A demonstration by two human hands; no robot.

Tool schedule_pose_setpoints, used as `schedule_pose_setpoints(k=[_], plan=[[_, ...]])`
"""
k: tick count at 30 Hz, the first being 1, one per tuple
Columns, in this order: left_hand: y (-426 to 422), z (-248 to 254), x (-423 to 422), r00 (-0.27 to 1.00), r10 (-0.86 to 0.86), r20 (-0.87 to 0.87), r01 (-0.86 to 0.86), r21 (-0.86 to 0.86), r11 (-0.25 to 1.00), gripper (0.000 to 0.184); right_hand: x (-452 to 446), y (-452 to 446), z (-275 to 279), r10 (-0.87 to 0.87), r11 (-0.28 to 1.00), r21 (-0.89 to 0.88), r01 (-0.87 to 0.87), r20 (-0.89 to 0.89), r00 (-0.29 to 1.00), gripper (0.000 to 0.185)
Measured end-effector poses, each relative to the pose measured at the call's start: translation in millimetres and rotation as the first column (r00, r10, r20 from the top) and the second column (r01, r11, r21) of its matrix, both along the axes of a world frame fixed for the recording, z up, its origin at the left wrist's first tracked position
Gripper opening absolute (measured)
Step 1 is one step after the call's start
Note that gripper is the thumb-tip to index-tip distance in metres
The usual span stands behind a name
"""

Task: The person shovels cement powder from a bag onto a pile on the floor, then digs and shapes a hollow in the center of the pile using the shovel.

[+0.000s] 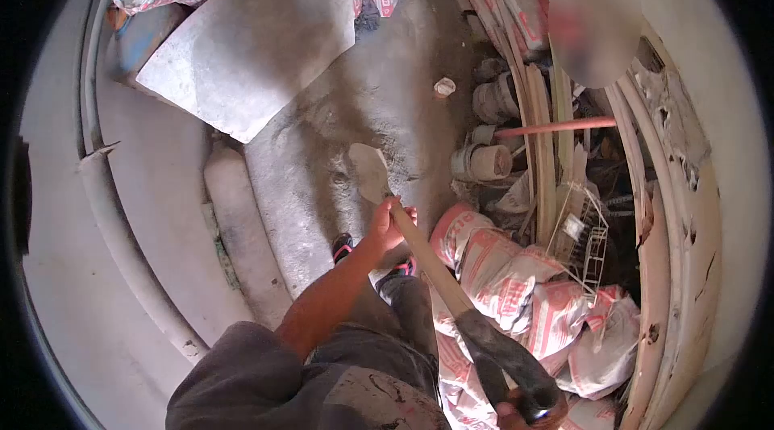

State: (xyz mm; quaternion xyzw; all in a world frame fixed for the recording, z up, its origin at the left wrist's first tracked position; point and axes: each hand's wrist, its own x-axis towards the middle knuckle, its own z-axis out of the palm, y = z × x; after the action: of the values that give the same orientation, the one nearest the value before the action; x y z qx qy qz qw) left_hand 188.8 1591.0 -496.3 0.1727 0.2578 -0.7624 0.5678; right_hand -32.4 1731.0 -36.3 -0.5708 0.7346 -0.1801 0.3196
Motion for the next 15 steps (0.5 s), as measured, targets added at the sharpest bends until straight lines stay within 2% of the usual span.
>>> schedule_pose_setpoints(k=[1,2,4,5,6,7,9,11,12,13,15], plan=[[-9.1,-16.3,-0.4,1.000,-0.026,0.008,0.026,0.011,1.000,0.027,-15.2,-3.4,-1.8,0.092,0.996,-0.010,-0.094,-0.128,0.987,0.036],[-18.1,-15.3,-2.6,0.997,-0.040,0.070,0.037,0.047,0.998,0.020,-7.0,-18.5,-4.0,-0.011,1.000,0.014,0.009,0.145,0.989,0.031],[-37.6,-15.3,-2.6,0.981,-0.076,0.181,0.056,0.113,0.992,0.016,-57.0,-9.0,-51.3,-0.133,0.991,0.014,0.132,0.200,0.971,0.026],[-48.2,-17.9,-2.0,0.967,-0.094,0.236,0.059,0.149,0.987,0.014,-47.7,-23.9,-61.2,-0.189,0.982,0.018,0.190,0.229,0.955,0.024],[-62.2,-20.6,-1.2,0.968,-0.106,0.227,0.065,0.181,0.981,0.013,-37.7,-32.2,-58.4,-0.221,0.974,0.067,0.217,0.044,0.974,0.017],[-73.3,-25.2,-2.0,0.963,-0.097,0.250,0.049,0.191,0.980,0.013,-47.2,-34.5,-76.7,-0.225,0.974,0.044,0.220,0.203,0.953,0.016],[-104.0,-36.8,-3.9,0.951,-0.080,0.298,0.019,0.204,0.979,0.013,-86.7,-45.8,-112.7,-0.186,0.959,0.205,0.196,-0.066,0.980,0.017],[-136.6,-41.8,-6.1,0.938,-0.159,0.308,0.085,0.240,0.967,0.012,-86.9,-76.3,-138.6,-0.174,0.956,0.254,0.149,0.078,0.982,0.021],[-153.8,-44.6,-6.8,0.929,-0.196,0.315,0.114,0.262,0.958,0.012,-133.9,-83.1,-176.8,-0.094,0.952,0.290,0.102,-0.041,0.995,0.024],[-172.1,-52.9,-8.6,0.914,-0.206,0.349,0.112,0.271,0.956,0.012,-146.4,-100.2,-198.8,-0.021,0.938,0.344,0.047,-0.080,0.997,0.025],[-205.1,-74.6,-21.0,0.884,-0.233,0.406,0.110,0.303,0.947,0.011,-168.4,-131.1,-250.3,-0.196,0.906,0.410,0.106,0.182,0.964,0.023]])
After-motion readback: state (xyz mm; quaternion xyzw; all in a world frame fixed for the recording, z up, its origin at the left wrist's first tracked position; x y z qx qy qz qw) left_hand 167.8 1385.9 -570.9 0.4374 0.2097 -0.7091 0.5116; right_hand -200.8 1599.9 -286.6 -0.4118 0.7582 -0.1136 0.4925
